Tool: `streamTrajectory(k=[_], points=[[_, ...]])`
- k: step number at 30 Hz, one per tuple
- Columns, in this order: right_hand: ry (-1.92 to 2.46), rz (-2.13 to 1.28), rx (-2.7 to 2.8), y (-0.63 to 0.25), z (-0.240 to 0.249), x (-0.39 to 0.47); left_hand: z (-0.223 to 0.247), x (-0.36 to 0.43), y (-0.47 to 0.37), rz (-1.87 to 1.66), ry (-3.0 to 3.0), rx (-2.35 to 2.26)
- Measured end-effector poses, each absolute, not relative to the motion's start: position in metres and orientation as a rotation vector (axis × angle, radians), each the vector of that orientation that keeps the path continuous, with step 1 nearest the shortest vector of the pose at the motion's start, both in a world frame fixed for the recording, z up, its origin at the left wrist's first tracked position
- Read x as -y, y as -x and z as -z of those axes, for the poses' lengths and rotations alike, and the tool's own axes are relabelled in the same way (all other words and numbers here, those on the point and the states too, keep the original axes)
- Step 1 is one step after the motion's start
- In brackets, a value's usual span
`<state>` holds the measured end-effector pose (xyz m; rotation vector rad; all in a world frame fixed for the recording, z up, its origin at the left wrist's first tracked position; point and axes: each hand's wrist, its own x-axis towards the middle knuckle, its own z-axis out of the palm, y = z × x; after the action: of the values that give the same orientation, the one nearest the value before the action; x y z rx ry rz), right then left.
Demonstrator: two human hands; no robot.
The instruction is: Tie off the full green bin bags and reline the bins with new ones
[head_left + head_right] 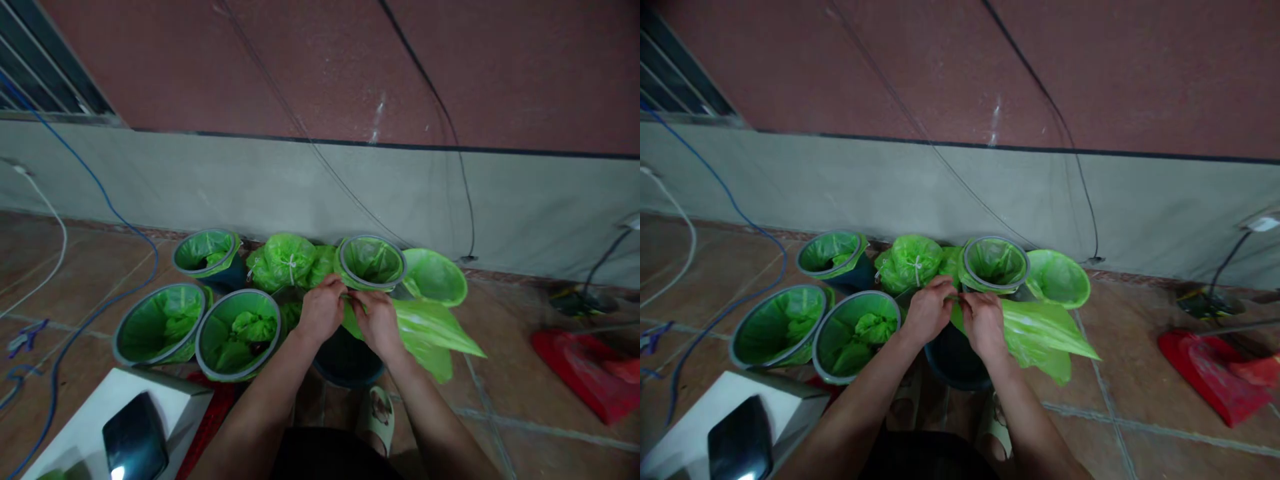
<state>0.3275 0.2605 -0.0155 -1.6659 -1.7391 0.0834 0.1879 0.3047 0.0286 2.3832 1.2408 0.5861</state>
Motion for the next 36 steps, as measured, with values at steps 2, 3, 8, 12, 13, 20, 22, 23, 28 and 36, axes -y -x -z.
streamTrajectory(k=[2, 3, 8, 12, 13, 20, 22, 23, 28, 36], points=[[1.633, -0.137, 1.615, -0.334, 0.012, -0.261, -0.032, -0.309, -0.182, -0.808, -2.295, -1.189], [1.622, -0.166, 1.544, -0.336, 0.01, -0.261, -0.033, -0.312, -0.179, -0.911, -2.234, -1.184], [1.559, -0.38, 1.308, -0.338, 0.001, -0.259, -0.021, -0.33, -0.171, -1.023, -1.796, -1.135], [1.53, -0.448, 1.246, -0.341, 0.001, -0.259, -0.009, -0.332, -0.175, -0.933, -1.624, -0.952], [1.518, -0.455, 1.236, -0.343, 0.002, -0.259, -0.009, -0.331, -0.177, -0.918, -1.604, -0.94], [1.568, -0.354, 1.364, -0.357, -0.002, -0.256, -0.014, -0.327, -0.182, -0.948, -1.594, -1.102], [1.606, -0.262, 1.45, -0.363, -0.004, -0.255, -0.013, -0.33, -0.181, -0.991, -1.627, -1.214], [1.619, -0.219, 1.493, -0.366, -0.005, -0.255, -0.012, -0.331, -0.18, -1.011, -1.649, -1.278], [1.653, -0.102, 1.619, -0.383, -0.006, -0.252, -0.014, -0.339, -0.17, -1.004, -1.746, -1.566], [1.679, -0.037, 1.653, -0.392, -0.005, -0.251, -0.025, -0.339, -0.157, -0.622, -1.984, -1.81]])
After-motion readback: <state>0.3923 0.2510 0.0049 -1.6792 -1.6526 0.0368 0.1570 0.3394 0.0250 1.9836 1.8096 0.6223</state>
